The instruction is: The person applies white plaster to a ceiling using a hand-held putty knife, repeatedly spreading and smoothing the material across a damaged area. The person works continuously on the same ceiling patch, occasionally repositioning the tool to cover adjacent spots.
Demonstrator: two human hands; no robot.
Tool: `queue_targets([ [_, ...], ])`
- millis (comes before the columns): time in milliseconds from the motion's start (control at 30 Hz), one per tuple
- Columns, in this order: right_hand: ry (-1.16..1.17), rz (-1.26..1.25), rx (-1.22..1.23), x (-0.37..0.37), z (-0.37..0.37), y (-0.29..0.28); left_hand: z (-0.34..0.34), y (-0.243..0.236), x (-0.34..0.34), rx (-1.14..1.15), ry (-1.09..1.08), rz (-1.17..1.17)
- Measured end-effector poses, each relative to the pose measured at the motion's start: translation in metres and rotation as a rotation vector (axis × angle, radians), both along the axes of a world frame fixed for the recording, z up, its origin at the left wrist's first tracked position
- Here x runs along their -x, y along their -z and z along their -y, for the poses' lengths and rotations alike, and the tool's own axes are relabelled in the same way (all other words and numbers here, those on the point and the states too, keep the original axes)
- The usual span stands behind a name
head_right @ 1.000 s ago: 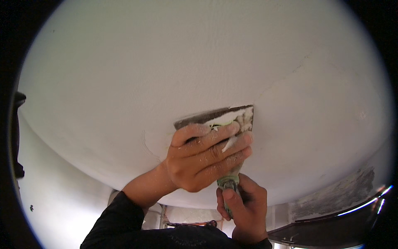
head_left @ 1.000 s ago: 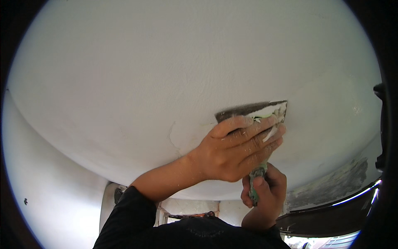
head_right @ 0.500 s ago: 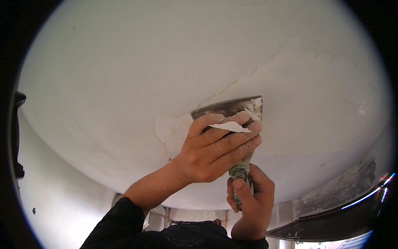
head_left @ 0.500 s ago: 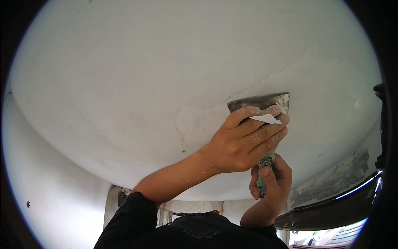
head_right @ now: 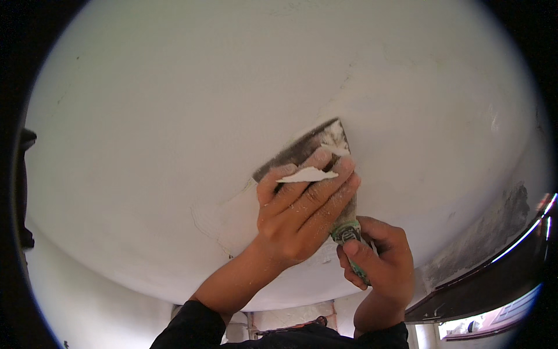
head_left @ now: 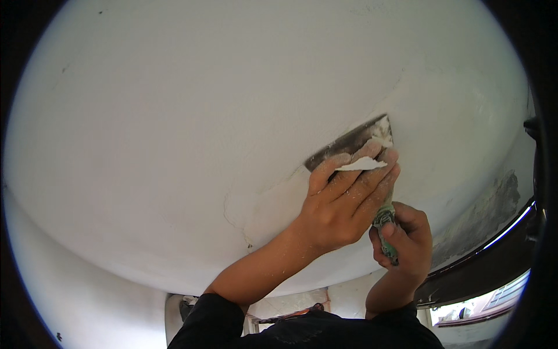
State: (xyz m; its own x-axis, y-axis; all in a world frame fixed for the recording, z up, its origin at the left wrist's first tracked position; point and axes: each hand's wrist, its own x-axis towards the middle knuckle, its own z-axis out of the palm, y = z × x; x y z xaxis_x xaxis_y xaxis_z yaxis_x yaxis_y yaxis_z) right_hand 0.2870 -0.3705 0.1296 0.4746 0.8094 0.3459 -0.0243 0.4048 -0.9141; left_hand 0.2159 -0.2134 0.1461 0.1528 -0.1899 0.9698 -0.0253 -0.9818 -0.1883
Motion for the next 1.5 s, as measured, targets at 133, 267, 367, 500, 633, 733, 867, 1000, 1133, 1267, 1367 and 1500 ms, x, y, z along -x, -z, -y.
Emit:
queue_targets([
  [133,0.053,-0.041,0.029,0.004,-0.002,-0.007,-0.004,-0.003,0.005,-0.013,0.005,-0.047],
  [267,0.127,-0.025,0.06,0.012,-0.004,-0.02,-0.002,-0.016,0.002,-0.062,-0.004,0.022],
  [367,0.198,-0.022,0.027,0.006,-0.008,-0.034,-0.013,-0.038,-0.012,-0.167,0.044,0.113],
  [500,0.041,0.04,-0.035,-0.009,-0.005,-0.048,-0.02,-0.053,-0.015,-0.196,0.076,0.107],
  [633,0.134,0.146,0.09,-0.011,-0.002,-0.039,-0.011,-0.036,-0.011,-0.046,0.091,0.045],
  [733,0.14,0.183,0.104,-0.018,0.012,-0.034,0.01,-0.015,-0.022,0.064,0.101,0.052],
  [867,0.155,0.212,0.153,-0.032,0.019,-0.037,0.008,-0.008,-0.037,0.042,0.121,0.126],
  [1000,0.225,0.242,0.182,-0.029,0.023,-0.051,0.007,-0.015,-0.045,0.024,0.153,0.195],
  [1133,0.219,0.289,0.209,-0.028,0.025,-0.064,0.011,-0.02,-0.05,0.047,0.138,0.259],
  [1267,0.157,0.252,0.203,-0.034,0.023,-0.063,0.009,-0.017,-0.051,0.056,0.152,0.243],
  [1367,0.13,0.214,0.191,-0.038,0.021,-0.06,0.006,-0.017,-0.051,0.047,0.153,0.222],
  [1500,0.114,0.201,0.184,-0.041,0.015,-0.062,0.003,-0.019,-0.05,0.045,0.139,0.225],
])
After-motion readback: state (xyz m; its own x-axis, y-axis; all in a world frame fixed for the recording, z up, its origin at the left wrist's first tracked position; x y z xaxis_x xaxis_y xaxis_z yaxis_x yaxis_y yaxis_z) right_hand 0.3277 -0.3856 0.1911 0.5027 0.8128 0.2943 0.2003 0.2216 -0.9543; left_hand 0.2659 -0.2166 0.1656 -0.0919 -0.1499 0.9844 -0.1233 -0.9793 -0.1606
